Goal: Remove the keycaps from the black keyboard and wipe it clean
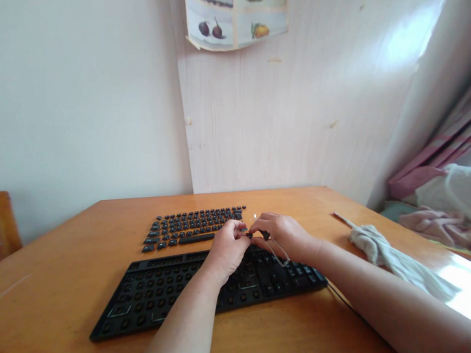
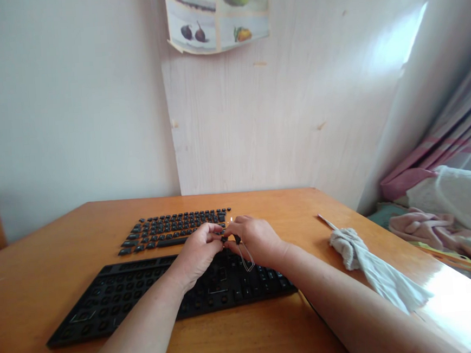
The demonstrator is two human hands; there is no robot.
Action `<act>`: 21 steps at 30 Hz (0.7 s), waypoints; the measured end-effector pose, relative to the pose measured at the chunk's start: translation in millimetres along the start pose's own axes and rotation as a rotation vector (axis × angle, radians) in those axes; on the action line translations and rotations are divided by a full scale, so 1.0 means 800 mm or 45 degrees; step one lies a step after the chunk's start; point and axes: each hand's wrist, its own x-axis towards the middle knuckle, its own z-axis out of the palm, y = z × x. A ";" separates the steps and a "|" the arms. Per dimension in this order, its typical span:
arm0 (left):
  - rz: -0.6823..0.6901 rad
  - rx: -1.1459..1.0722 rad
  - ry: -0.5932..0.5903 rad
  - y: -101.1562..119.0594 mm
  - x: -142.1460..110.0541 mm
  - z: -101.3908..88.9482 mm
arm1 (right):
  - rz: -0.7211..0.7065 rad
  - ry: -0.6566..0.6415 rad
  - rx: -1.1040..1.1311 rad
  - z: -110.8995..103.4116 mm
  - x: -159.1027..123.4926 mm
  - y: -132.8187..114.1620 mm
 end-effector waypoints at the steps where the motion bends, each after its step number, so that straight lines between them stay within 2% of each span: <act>1: -0.003 0.004 0.001 0.000 0.000 0.000 | -0.015 -0.001 -0.034 0.000 0.001 -0.002; 6: -0.021 -0.003 0.004 0.001 0.001 -0.002 | -0.047 -0.012 -0.160 0.001 0.004 -0.011; 9: -0.059 -0.051 0.036 0.003 0.001 -0.002 | -0.001 0.002 -0.153 -0.004 0.009 -0.004; 16: -0.086 -0.049 0.068 0.005 -0.002 -0.002 | 0.187 0.125 -0.132 -0.036 0.032 0.050; 21: -0.075 -0.026 0.041 0.005 -0.002 -0.003 | 0.190 -0.002 -0.228 -0.024 0.044 0.082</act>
